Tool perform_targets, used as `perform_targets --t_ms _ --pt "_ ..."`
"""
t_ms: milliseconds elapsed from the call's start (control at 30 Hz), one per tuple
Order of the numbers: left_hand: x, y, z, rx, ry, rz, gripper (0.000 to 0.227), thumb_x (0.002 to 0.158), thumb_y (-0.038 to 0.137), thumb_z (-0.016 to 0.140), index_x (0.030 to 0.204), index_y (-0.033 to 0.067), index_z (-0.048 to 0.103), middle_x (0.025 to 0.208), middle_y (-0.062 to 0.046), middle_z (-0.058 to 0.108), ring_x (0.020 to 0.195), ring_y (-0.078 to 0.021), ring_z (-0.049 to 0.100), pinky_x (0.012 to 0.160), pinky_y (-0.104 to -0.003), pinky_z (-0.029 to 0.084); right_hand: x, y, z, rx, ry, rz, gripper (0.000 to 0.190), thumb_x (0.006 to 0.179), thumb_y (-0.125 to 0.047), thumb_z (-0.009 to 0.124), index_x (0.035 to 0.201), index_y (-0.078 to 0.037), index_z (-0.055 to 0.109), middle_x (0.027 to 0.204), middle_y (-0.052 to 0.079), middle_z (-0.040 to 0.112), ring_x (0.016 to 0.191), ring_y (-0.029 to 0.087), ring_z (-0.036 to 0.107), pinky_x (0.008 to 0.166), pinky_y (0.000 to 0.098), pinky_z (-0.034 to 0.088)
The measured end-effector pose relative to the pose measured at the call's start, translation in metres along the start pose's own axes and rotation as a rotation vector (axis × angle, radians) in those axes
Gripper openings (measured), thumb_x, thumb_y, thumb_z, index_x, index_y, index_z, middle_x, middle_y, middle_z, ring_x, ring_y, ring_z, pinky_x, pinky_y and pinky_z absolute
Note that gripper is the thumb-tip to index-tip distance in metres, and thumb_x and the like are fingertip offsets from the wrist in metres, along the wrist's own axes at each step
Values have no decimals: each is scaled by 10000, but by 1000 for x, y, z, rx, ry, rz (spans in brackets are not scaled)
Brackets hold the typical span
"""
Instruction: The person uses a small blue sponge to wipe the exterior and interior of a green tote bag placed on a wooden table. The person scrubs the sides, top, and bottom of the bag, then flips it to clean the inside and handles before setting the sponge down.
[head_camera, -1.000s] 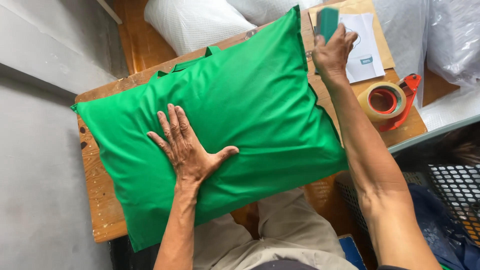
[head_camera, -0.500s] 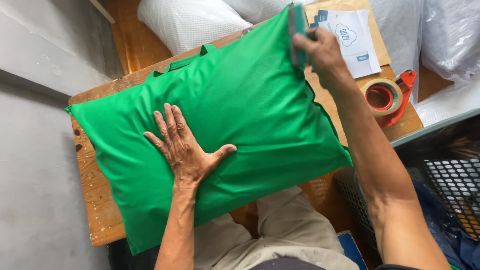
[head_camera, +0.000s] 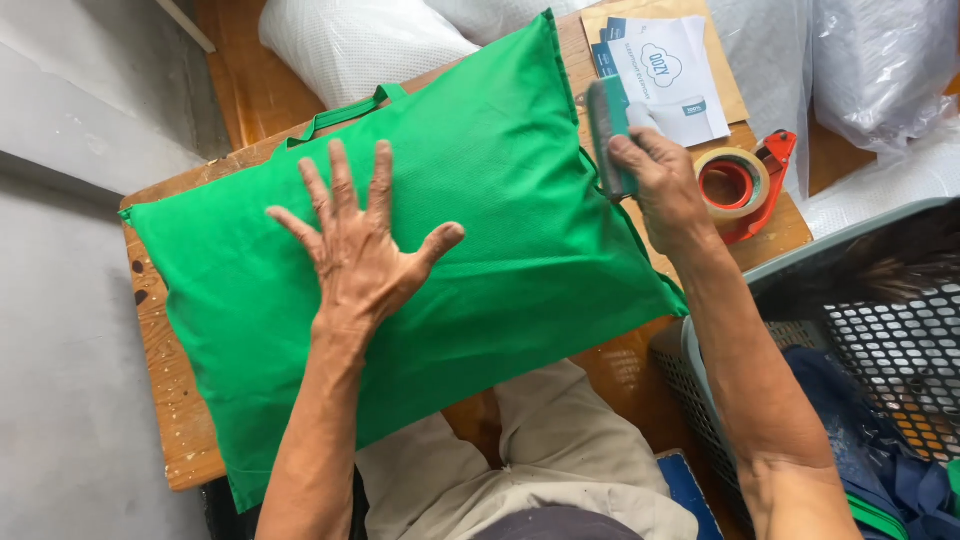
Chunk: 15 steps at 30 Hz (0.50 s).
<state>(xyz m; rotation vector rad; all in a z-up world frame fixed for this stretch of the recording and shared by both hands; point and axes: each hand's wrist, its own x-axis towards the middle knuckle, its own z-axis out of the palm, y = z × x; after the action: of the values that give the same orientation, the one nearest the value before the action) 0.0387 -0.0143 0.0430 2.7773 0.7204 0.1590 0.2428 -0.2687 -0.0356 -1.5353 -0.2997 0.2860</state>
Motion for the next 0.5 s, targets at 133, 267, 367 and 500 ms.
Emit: perform_targets --t_ms 133,267,367,500 --pt "14 23 17 43 -10 162 1086 755 920 409 1627 296 236 1699 -142 75 1526 -437 -74 1039 -823 -140 26 35 2 -450 -140 256 372 923 -393 639 1078 -60 695 1003 64 679 911 208 602 763 322 447" --pt "17 13 20 57 -55 137 1110 722 932 434 1627 342 180 1713 -103 83 1547 -442 -16 1059 -826 -91 47 61 -14 -870 72 79 618 920 -505 633 1285 -8 598 1199 259 557 1114 446 574 976 500 435" --pt "15 12 28 79 -36 148 1121 725 933 456 1633 342 169 1717 -99 71 1551 -448 -13 1060 -828 -89 25 41 -2 -729 150 -302 472 857 -368 775 1109 -31 562 1046 166 601 1067 346 509 900 463 436" --pt "14 15 29 87 -45 150 1123 725 936 459 1633 344 169 1716 -98 66 1552 -450 -3 1060 -836 -73 39 84 -4 -897 28 154 621 837 -479 677 1263 -51 536 1208 263 550 1165 465 543 997 531 419"
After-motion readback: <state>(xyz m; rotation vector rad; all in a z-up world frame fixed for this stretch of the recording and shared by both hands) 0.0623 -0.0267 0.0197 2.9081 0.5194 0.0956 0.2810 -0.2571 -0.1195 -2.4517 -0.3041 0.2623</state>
